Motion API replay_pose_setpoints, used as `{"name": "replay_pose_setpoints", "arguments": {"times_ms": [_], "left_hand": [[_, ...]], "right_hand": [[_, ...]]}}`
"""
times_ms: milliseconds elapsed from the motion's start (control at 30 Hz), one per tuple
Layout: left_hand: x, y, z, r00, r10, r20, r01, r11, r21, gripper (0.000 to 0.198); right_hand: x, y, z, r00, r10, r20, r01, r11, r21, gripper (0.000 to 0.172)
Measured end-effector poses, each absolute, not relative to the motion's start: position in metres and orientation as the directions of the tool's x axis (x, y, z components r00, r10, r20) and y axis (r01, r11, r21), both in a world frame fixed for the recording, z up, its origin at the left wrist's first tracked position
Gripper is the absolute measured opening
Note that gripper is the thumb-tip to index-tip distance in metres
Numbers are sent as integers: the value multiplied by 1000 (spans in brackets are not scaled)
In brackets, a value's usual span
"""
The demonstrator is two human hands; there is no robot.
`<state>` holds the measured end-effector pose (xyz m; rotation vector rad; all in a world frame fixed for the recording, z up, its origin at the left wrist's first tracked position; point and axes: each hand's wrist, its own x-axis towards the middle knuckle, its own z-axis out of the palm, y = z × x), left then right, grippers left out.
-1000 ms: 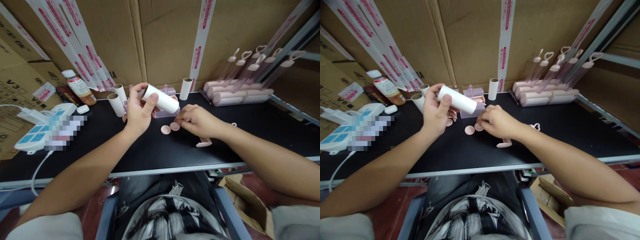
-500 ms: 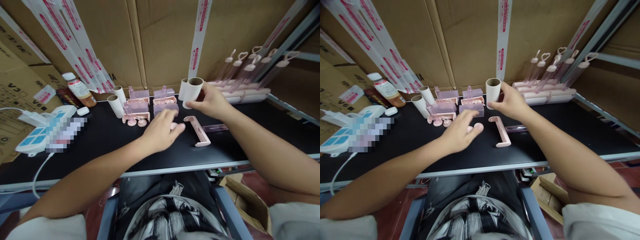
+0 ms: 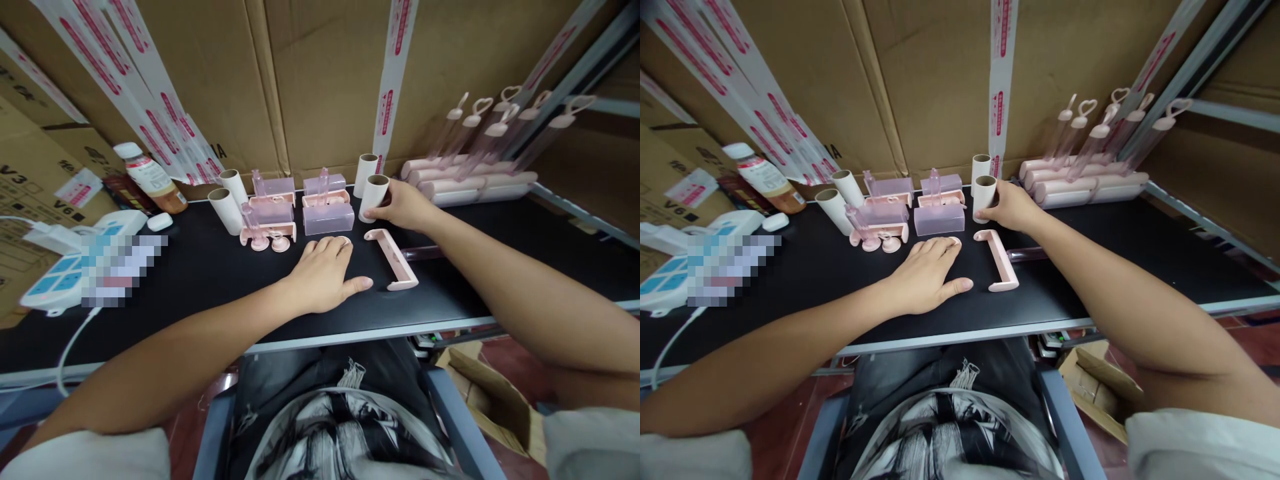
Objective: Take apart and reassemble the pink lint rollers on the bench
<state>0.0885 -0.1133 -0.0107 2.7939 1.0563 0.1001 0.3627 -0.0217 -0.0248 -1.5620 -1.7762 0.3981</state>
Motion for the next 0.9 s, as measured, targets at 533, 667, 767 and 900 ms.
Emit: {"name": "replay_pose_setpoints", "arguments": {"times_ms": [533,667,767,900], "left_hand": [[87,-135,9,751,661,8,660,-751,27,67],[84,-128,5,742,670,13,670,-742,7,68],[82,-124,4,741,671,19,672,-741,-14,66],[79,-118,5,729,684,19,684,-729,-22,69]], "right_hand": [[356,-19,-23,56,950,306,791,145,-595,54],[366,-30,-4,71,983,169,840,33,-542,58],[376,-44,15,-7,996,88,891,46,-453,39],[384,-61,34,-183,983,-18,877,155,-456,34]]}}
